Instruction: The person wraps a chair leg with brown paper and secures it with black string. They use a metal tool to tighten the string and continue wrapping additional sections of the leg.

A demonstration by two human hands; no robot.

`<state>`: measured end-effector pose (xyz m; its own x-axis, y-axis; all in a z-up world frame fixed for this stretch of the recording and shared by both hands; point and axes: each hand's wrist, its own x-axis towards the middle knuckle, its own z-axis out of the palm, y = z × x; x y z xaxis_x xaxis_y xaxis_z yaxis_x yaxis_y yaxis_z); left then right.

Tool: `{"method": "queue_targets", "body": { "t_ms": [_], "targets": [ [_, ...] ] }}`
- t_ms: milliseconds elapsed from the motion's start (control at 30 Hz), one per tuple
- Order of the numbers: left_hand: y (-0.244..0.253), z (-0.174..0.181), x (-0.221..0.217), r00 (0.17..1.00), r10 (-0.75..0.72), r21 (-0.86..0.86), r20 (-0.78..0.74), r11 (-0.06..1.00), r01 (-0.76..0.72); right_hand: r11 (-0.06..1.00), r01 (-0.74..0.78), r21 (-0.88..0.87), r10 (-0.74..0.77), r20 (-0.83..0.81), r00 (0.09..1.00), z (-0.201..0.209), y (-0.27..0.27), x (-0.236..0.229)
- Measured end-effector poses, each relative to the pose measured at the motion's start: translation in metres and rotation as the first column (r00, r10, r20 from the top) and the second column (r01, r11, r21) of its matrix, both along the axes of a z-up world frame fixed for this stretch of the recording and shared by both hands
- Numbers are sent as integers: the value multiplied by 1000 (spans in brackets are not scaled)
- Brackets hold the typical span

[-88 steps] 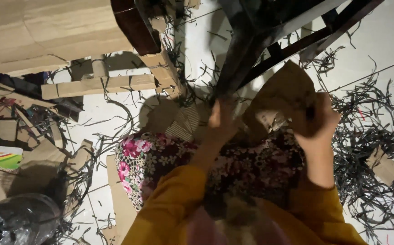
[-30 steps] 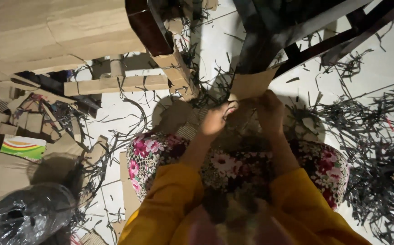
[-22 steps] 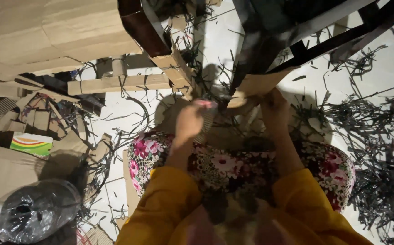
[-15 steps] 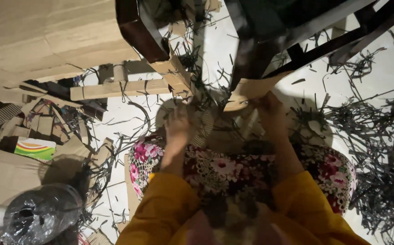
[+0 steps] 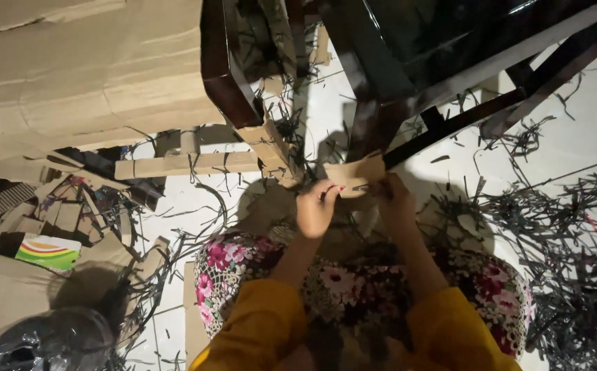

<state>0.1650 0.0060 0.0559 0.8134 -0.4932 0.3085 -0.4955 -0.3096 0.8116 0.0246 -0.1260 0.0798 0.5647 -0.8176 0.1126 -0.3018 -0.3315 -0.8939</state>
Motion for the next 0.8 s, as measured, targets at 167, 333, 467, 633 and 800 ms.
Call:
{"method": "queue_targets", "body": {
  "t_ms": [167, 333, 467, 633, 800],
  "targets": [
    [1, 8, 2, 1000, 13, 32, -28, 999, -12, 994, 58, -93, -60, -22, 998, 23, 14, -2],
    [8, 27, -2, 999, -19, -6, -43, 1000, 19, 994, 42, -99, -48, -55, 997, -15, -3, -8],
    [8, 52, -3, 995, -95, -102, -30, 991, 91, 992, 15, -126, -24, -68, 997, 12, 3, -11],
    [8, 63, -3, 993, -115, -90, -9, 989, 113, 984, 18, -177, -35, -98, 995, -20, -9, -14],
    [5, 65, -6, 992, -119, -97, -50, 989, 113, 998, 23, -51, -27, -84, 996, 13, 1, -14]
  ]
}}
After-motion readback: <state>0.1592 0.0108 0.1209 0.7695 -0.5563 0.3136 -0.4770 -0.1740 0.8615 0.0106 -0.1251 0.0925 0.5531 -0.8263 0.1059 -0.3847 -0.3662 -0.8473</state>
